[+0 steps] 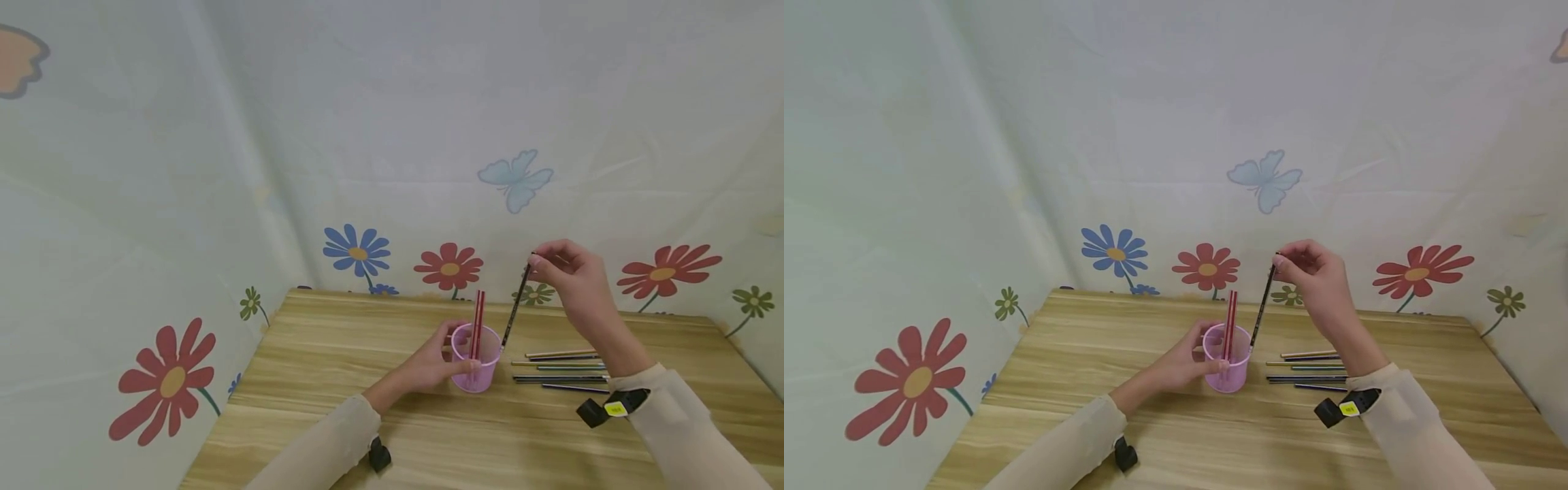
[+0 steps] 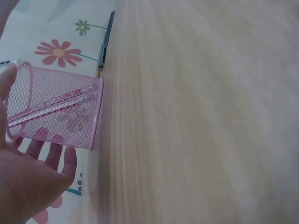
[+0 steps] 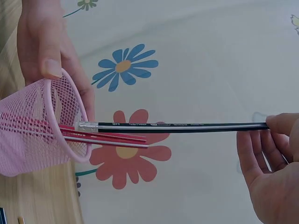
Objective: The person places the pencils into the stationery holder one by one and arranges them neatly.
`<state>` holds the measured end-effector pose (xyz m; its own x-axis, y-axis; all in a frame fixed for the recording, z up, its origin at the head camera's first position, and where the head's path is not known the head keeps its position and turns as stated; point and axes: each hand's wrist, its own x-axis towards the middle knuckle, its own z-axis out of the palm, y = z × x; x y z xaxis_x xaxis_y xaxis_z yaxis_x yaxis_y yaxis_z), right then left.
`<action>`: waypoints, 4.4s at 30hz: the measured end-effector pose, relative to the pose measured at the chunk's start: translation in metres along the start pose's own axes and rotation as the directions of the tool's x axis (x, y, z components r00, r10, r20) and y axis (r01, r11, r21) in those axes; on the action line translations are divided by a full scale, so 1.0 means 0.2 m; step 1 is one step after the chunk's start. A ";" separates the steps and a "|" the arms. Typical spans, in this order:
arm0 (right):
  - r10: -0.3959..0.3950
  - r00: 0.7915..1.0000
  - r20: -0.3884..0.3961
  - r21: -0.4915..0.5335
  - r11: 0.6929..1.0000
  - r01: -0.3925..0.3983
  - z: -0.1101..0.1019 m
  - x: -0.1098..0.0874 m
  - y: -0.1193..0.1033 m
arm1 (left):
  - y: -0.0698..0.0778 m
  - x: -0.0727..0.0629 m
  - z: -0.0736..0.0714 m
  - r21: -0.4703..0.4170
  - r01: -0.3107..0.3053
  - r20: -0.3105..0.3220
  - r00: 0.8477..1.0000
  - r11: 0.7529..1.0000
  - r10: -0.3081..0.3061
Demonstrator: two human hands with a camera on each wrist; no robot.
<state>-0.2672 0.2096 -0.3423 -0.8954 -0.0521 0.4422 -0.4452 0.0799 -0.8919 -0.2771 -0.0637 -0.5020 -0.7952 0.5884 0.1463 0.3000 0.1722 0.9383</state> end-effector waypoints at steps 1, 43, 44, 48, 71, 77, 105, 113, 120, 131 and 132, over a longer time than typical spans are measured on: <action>-0.008 1.000 -0.010 0.024 1.000 0.008 0.01 0.01 0.00 | 0.00 0.00 0.00 0.001 -0.002 0.000 1.000 1.000 0.002; 0.212 0.977 0.037 -0.035 0.977 -0.210 0.25 -0.07 0.50 | 0.00 0.00 0.00 -0.007 0.046 -0.029 0.999 0.999 -0.046; 0.206 0.978 0.043 -0.034 0.978 -0.205 0.25 -0.07 0.50 | 0.00 0.00 0.00 -0.008 0.041 -0.028 0.999 0.999 -0.041; 0.195 0.978 0.074 -0.048 0.980 -0.192 0.22 -0.09 0.52 | 0.00 0.01 0.00 -0.007 0.036 -0.022 0.999 0.999 -0.036; 0.118 0.929 0.350 -0.530 0.843 0.093 -0.20 -0.42 0.51 | 0.00 0.01 -0.01 -0.013 0.024 -0.024 0.999 1.000 -0.024; 0.178 0.919 0.353 -0.621 0.779 0.088 -0.28 -0.51 0.55 | -0.01 0.00 -0.01 -0.013 0.022 -0.026 0.999 1.000 -0.022; 0.085 0.905 0.418 -0.668 0.704 0.242 -0.28 -0.63 0.66 | -0.02 0.00 0.01 -0.029 0.029 -0.019 0.999 0.999 -0.030; 0.050 0.895 0.443 -0.628 0.730 0.270 -0.26 -0.65 0.70 | -0.02 0.00 0.01 -0.028 0.016 -0.011 1.000 0.999 -0.016; 0.080 0.879 0.470 -0.610 0.749 0.258 -0.26 -0.63 0.70 | -0.02 0.00 0.01 -0.039 0.021 -0.007 1.000 0.999 -0.021; 0.226 0.857 0.463 -0.616 0.777 0.128 -0.25 -0.61 0.67 | 0.00 0.00 0.00 -0.028 0.055 -0.030 0.998 0.998 -0.055; 0.231 0.856 0.462 -0.616 0.778 0.123 -0.25 -0.61 0.68 | 0.00 0.00 0.00 -0.027 0.055 -0.030 0.998 0.998 -0.056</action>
<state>-0.2187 0.2759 -0.5121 -0.8642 -0.4862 0.1292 -0.4633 0.6692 -0.5810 -0.2776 -0.0640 -0.5021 -0.8260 0.5543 0.1029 0.2417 0.1833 0.9529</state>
